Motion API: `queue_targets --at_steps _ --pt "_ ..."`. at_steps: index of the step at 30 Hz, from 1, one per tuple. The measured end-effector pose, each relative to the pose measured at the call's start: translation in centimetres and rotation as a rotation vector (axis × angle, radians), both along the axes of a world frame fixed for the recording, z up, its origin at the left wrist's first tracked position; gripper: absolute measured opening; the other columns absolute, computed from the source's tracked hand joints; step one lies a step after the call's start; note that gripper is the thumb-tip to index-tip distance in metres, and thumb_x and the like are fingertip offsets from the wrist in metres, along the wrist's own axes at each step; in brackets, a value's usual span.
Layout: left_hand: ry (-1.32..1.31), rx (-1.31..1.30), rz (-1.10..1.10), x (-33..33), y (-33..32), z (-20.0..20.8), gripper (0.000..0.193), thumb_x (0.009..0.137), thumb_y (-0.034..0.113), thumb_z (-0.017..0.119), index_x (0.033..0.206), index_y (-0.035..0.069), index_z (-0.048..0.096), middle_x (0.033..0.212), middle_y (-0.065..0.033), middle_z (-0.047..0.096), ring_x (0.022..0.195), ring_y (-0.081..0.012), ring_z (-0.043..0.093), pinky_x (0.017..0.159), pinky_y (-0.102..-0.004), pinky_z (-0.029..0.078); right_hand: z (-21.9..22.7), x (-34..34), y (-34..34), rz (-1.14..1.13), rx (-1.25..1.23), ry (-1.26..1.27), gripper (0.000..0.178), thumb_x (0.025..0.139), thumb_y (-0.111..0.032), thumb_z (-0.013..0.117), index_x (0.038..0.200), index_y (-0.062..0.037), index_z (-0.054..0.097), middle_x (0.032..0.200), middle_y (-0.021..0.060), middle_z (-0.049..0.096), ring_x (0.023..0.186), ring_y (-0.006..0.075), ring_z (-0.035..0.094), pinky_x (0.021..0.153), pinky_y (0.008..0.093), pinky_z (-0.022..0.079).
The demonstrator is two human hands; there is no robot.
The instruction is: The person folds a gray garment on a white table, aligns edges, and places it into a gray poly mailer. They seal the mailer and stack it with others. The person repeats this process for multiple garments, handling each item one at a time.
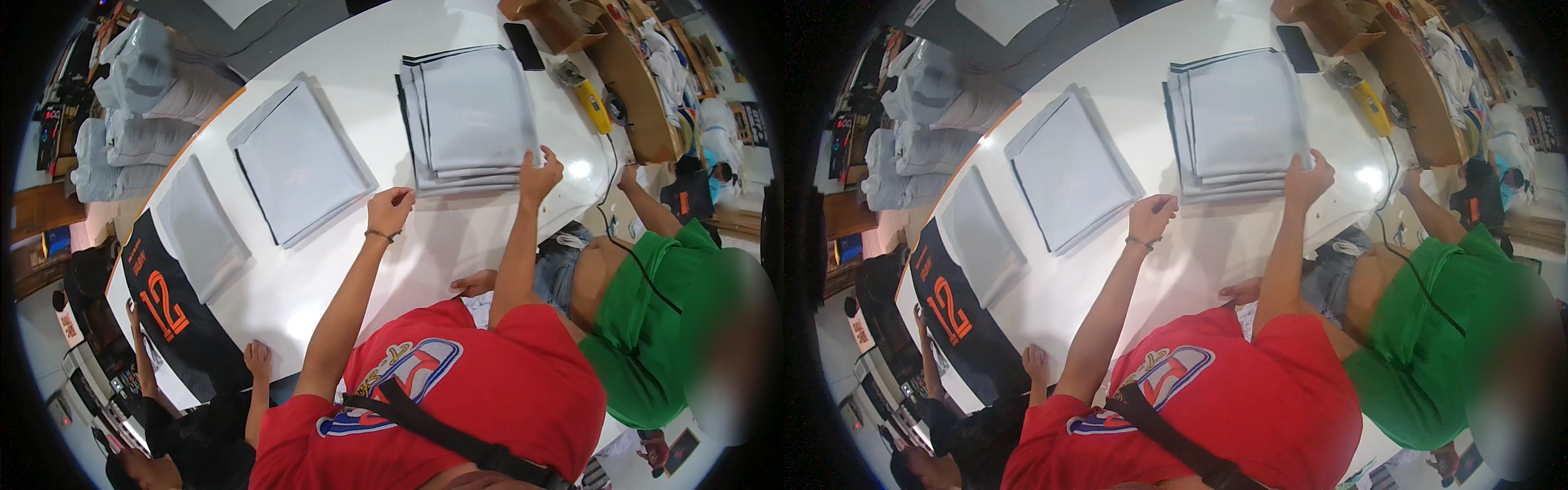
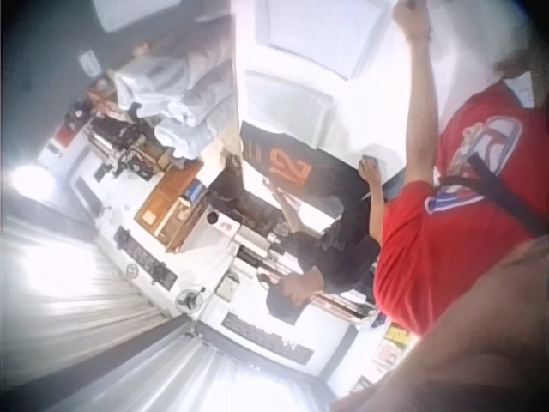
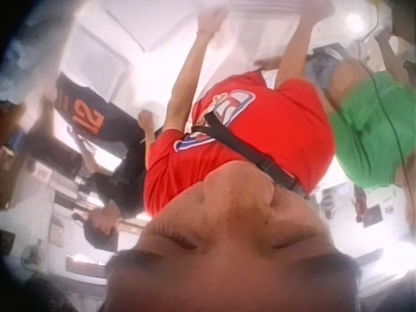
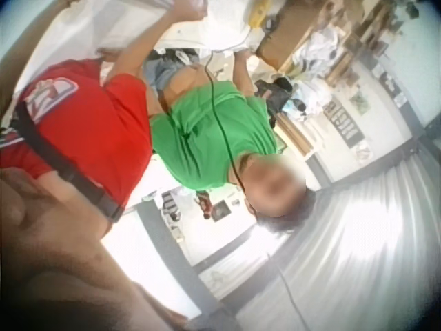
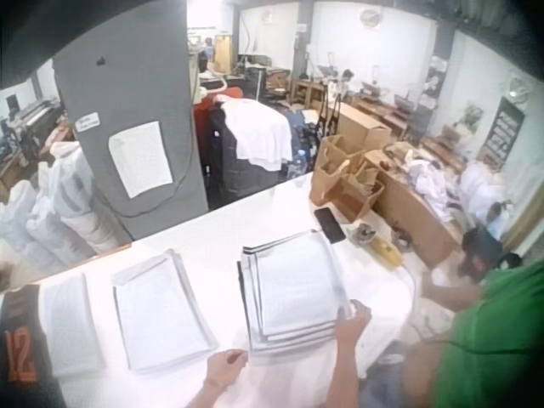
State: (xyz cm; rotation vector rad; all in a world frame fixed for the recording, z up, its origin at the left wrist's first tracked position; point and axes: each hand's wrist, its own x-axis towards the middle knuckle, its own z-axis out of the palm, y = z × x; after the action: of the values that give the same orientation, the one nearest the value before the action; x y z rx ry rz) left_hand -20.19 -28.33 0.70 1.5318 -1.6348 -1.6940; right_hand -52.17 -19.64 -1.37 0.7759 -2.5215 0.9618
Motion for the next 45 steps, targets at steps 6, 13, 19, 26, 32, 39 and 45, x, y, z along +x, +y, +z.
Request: queue_targets --at_steps 6,13,19,26,32,39,45 --pt "0.177 0.336 -0.121 -4.3 -0.8 0.5 0.030 0.093 0.025 0.068 0.104 -0.002 0.074 0.087 -0.0081 0.074 0.076 -0.0127 0.069 0.066 -0.0260 0.055 0.8 -5.8 2.0 0.005 0.127 -0.709 0.040 0.082 -0.032 0.080 0.103 0.0003 0.071 0.081 0.0099 0.068 0.070 0.0192 0.066 0.058 0.0342 0.053" --pt "0.429 0.714 -0.098 -9.8 3.3 -2.5 0.034 0.095 0.024 0.069 0.115 -0.004 0.068 0.101 -0.0152 0.072 0.084 -0.0196 0.072 0.076 -0.0285 0.059 1.6 -7.9 1.9 0.042 0.228 -0.897 0.045 0.079 -0.036 0.081 0.100 0.0032 0.072 0.078 0.0126 0.070 0.066 0.0182 0.070 0.048 0.0297 0.056" --pt "0.589 0.862 0.050 -13.6 4.2 -1.6 0.050 0.092 0.035 0.072 0.119 -0.005 0.061 0.104 -0.0168 0.071 0.089 -0.0218 0.072 0.078 -0.0291 0.060 4.9 -7.4 0.5 0.185 0.067 -1.033 0.023 0.087 -0.016 0.075 0.088 0.0017 0.061 0.082 0.0124 0.067 0.065 0.0217 0.069 0.052 0.0306 0.056" --pt "0.815 1.025 0.608 -17.3 1.9 -1.1 0.058 0.091 0.041 0.073 0.119 -0.007 0.056 0.105 -0.0222 0.070 0.084 -0.0291 0.073 0.072 -0.0349 0.062 11.3 -5.2 -2.1 0.500 -0.391 -1.062 0.025 0.089 -0.006 0.075 0.097 -0.0028 0.052 0.085 0.0125 0.064 0.063 0.0211 0.068 0.056 0.0286 0.056" --pt "0.714 0.669 0.854 -14.7 -3.4 -0.8 0.037 0.085 0.021 0.076 0.106 -0.006 0.061 0.088 -0.0178 0.070 0.064 -0.0272 0.069 0.055 -0.0357 0.061 16.8 -3.3 -3.2 0.720 -0.481 -0.965 0.020 0.090 -0.003 0.073 0.097 -0.0026 0.054 0.085 0.0111 0.064 0.059 0.0180 0.066 0.052 0.0274 0.054" --pt "0.902 0.228 0.542 -0.4 -8.7 16.6 0.026 0.088 0.016 0.073 0.102 -0.006 0.068 0.089 -0.0134 0.071 0.070 -0.0237 0.070 0.059 -0.0337 0.060 26.0 2.6 -6.1 0.911 -0.753 -0.941 0.018 0.090 0.000 0.072 0.098 -0.0033 0.056 0.079 0.0087 0.063 0.058 0.0186 0.065 0.052 0.0297 0.050" --pt "0.695 -0.113 0.607 11.8 -13.4 21.7 0.031 0.086 0.014 0.074 0.107 -0.007 0.067 0.102 -0.0144 0.070 0.093 -0.0271 0.070 0.074 -0.0404 0.062 26.8 11.7 -14.0 1.075 -0.615 -1.079 0.018 0.089 -0.005 0.073 0.101 -0.0017 0.060 0.079 0.0072 0.061 0.065 0.0217 0.069 0.060 0.0322 0.051"
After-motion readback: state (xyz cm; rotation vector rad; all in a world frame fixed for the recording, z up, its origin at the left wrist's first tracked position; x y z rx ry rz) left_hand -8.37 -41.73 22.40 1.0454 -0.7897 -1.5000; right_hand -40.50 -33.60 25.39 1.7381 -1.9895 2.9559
